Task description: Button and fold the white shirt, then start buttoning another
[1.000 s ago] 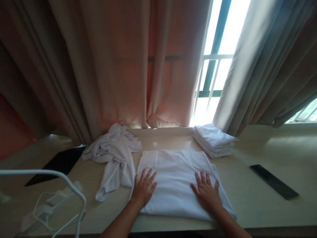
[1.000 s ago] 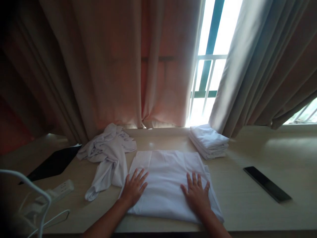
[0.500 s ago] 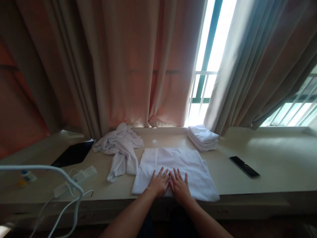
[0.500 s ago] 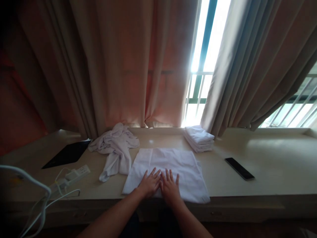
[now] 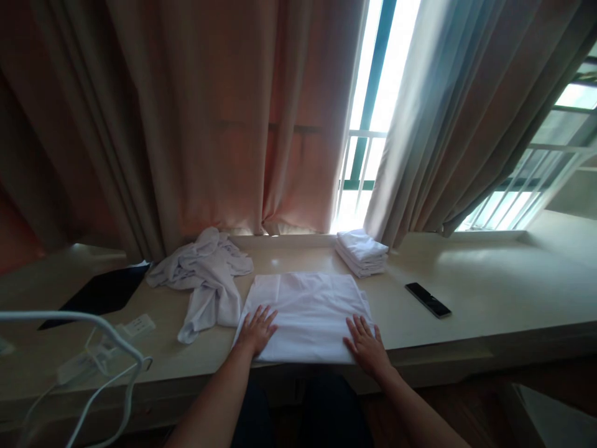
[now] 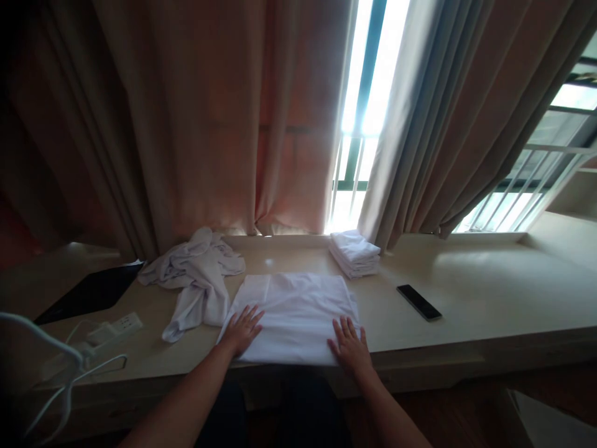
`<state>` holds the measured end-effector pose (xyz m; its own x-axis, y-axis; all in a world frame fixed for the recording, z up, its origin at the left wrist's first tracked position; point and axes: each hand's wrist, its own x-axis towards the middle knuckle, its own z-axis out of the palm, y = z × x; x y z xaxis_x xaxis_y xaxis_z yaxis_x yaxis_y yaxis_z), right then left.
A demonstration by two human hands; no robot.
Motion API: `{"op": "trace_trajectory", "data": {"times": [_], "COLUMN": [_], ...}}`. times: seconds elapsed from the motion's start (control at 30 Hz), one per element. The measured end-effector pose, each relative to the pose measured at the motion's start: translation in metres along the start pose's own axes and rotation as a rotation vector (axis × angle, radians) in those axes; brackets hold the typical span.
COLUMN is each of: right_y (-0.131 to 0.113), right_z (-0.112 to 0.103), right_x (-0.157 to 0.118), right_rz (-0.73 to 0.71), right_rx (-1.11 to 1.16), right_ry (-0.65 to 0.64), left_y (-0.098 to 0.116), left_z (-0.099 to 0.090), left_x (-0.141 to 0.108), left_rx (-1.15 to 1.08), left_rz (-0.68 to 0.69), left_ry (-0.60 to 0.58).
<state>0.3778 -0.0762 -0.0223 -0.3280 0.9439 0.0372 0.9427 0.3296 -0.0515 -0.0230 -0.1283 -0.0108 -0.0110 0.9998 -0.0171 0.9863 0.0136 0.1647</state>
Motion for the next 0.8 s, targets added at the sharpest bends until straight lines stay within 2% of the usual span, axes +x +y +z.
{"op": "trace_trajectory", "data": {"times": [0.17, 0.27, 0.53, 0.67, 0.8], "right_y": [0.012, 0.021, 0.036, 0.038, 0.041], "right_z": [0.004, 0.004, 0.007, 0.01, 0.019], "right_x": [0.022, 0.037, 0.074, 0.081, 0.081], "right_rz": [0.031, 0.068, 0.053, 0.02, -0.004], "right_rx": [0.008, 0.016, 0.004, -0.013, -0.048], "right_ry": [-0.014, -0.036, -0.045, -0.036, 0.0], "left_y": [0.006, 0.012, 0.016, -0.002, -0.038], "left_z": [0.017, 0.02, 0.015, 0.011, 0.004], "left_x": [0.016, 0.023, 0.032, 0.024, 0.008], "left_rx": [0.019, 0.023, 0.02, -0.002, -0.05], "left_rz": [-0.163, -0.202, -0.22, -0.215, -0.242], "left_ry": [0.176, 0.265, 0.288, 0.267, 0.199]}}
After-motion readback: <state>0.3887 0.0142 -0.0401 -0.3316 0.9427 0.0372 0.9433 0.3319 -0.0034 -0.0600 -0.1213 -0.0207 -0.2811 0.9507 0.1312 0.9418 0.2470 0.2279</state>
